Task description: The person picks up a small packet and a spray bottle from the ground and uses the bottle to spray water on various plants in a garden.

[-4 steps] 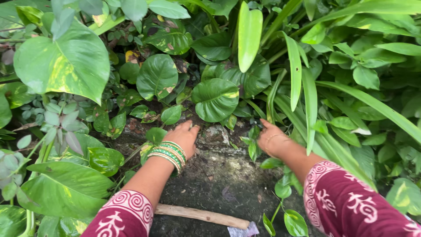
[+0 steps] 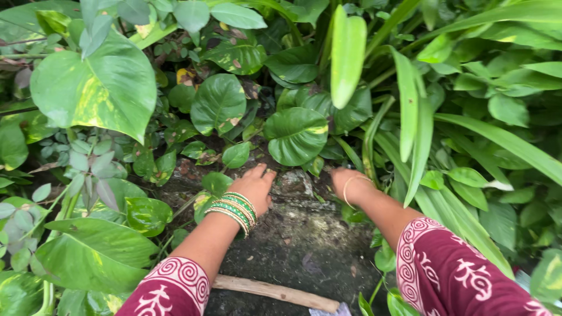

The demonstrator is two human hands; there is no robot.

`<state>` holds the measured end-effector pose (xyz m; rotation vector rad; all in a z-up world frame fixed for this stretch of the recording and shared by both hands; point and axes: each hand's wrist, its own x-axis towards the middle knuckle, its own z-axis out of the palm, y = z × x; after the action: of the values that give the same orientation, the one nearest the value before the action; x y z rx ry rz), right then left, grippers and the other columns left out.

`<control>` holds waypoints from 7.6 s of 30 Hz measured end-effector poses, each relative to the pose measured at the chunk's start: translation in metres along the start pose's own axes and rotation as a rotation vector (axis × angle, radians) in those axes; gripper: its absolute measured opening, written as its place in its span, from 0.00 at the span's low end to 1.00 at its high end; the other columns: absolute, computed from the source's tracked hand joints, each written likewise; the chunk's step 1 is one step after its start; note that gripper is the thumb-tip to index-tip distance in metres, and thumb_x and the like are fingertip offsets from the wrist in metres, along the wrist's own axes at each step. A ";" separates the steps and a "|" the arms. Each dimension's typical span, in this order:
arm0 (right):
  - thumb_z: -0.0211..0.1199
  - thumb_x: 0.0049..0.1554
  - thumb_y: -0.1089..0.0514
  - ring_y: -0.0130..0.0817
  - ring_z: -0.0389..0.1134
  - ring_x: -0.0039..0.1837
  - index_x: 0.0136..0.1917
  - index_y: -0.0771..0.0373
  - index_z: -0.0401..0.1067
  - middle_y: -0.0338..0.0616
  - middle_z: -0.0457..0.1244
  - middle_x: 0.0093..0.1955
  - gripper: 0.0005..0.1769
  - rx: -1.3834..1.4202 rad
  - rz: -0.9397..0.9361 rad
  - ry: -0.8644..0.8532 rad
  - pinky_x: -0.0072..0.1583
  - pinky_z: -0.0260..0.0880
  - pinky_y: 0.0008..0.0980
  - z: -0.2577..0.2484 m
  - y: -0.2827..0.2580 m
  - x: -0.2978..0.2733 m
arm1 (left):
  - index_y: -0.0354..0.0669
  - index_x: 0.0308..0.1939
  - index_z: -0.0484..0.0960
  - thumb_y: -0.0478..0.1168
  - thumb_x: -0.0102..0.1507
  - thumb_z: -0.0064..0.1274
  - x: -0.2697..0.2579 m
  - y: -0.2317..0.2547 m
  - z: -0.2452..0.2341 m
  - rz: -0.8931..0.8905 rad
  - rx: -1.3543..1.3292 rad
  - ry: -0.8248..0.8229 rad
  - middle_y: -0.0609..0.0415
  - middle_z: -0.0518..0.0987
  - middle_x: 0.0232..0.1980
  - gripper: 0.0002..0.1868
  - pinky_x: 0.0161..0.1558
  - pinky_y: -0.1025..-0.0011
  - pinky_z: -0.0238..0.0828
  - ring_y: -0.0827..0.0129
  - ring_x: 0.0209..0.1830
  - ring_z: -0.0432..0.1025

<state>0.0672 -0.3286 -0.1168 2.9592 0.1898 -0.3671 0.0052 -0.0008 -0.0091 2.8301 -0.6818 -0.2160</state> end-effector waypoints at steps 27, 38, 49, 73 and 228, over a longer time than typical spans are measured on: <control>0.54 0.59 0.69 0.45 0.75 0.56 0.62 0.66 0.77 0.52 0.73 0.56 0.20 1.292 -0.087 0.083 0.55 0.77 0.39 -0.042 -0.008 0.143 | 0.45 0.71 0.67 0.38 0.59 0.57 0.007 -0.098 0.028 -0.155 -0.468 0.215 0.44 0.61 0.76 0.34 0.72 0.62 0.54 0.52 0.74 0.59; 0.58 0.63 0.62 0.41 0.75 0.44 0.63 0.65 0.75 0.58 0.69 0.60 0.16 1.361 0.737 -0.067 0.44 0.71 0.36 0.082 0.025 0.124 | 0.44 0.70 0.68 0.36 0.59 0.56 0.019 -0.076 0.035 -0.142 -0.484 0.203 0.45 0.62 0.75 0.33 0.71 0.61 0.53 0.52 0.73 0.61; 0.62 0.58 0.54 0.38 0.66 0.33 0.59 0.61 0.73 0.48 0.70 0.46 0.17 2.195 0.597 0.389 0.34 0.63 0.39 0.107 -0.040 0.204 | 0.43 0.63 0.75 0.31 0.58 0.53 0.011 -0.049 0.059 -0.037 -0.716 0.312 0.48 0.72 0.68 0.28 0.65 0.65 0.67 0.55 0.65 0.70; 0.54 0.51 0.78 0.35 0.68 0.33 0.43 0.69 0.69 0.49 0.69 0.41 0.10 1.815 0.450 0.302 0.30 0.62 0.31 0.123 -0.102 0.109 | 0.43 0.61 0.78 0.29 0.58 0.53 0.027 -0.081 0.089 -0.189 -0.858 0.305 0.50 0.76 0.61 0.26 0.53 0.68 0.76 0.64 0.55 0.76; 0.78 0.36 0.42 0.47 0.59 0.71 0.70 0.56 0.65 0.50 0.60 0.68 0.51 -0.116 -0.095 0.743 0.65 0.61 0.48 -0.131 -0.141 0.016 | 0.37 0.48 0.76 0.31 0.66 0.49 0.008 -0.139 0.075 -0.480 -1.085 0.865 0.52 0.81 0.38 0.07 0.39 0.70 0.73 0.70 0.33 0.75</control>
<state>0.0926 -0.1672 -0.0148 2.8238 0.4123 0.7224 0.0581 0.1026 -0.1171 1.6923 0.2712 0.4259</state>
